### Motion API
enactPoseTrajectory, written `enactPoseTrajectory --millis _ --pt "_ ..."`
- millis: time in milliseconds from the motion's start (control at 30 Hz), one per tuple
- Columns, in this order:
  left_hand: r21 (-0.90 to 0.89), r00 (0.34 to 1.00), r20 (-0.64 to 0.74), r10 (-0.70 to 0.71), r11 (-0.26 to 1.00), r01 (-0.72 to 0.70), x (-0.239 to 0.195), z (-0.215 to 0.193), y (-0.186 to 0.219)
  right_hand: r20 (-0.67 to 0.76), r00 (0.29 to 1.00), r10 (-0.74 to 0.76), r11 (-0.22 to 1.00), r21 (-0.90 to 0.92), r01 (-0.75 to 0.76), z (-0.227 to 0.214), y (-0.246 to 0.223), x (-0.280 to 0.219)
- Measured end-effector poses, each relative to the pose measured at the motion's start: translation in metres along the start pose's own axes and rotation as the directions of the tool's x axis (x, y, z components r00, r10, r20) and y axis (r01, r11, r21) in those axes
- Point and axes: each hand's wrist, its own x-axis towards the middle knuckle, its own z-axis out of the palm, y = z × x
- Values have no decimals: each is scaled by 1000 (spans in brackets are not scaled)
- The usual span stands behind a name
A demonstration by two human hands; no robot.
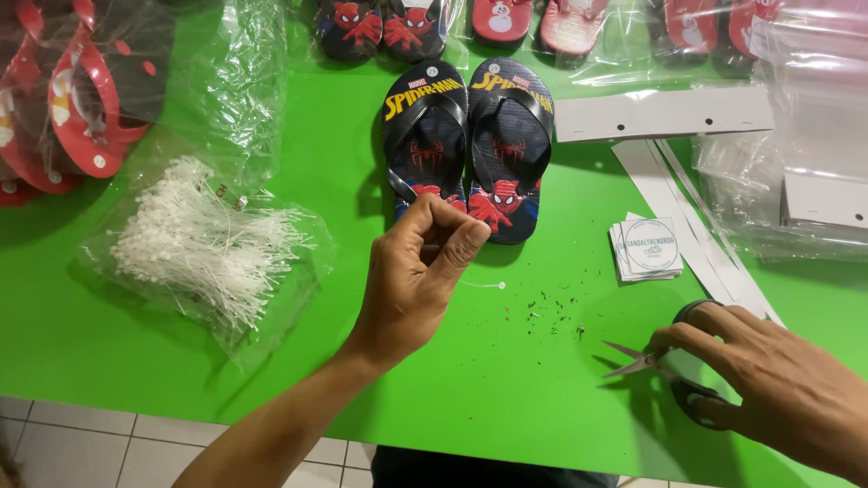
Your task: The person trims a plastic fastener with shears, threads it through a pair of sandals, and places the sandals into a plastic bag alongside a card.
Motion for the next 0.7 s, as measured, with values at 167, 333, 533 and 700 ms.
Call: enactPoseTrajectory --millis 167,333,533,700 --pt "0 1000 6 12 1000 -12 -1 4 -4 -170 985 11 996 -86 -26 17 5 -9" --pt "19 998 46 41 999 -42 -1 6 2 -281 959 -35 975 -220 -29 28 2 -17" --pt "28 998 45 40 999 -42 -3 10 7 -137 986 95 958 -256 -128 16 -12 -22" --pt "37 996 57 67 997 -69 -4 9 11 -161 977 137 987 -58 -148 3 -20 -28"
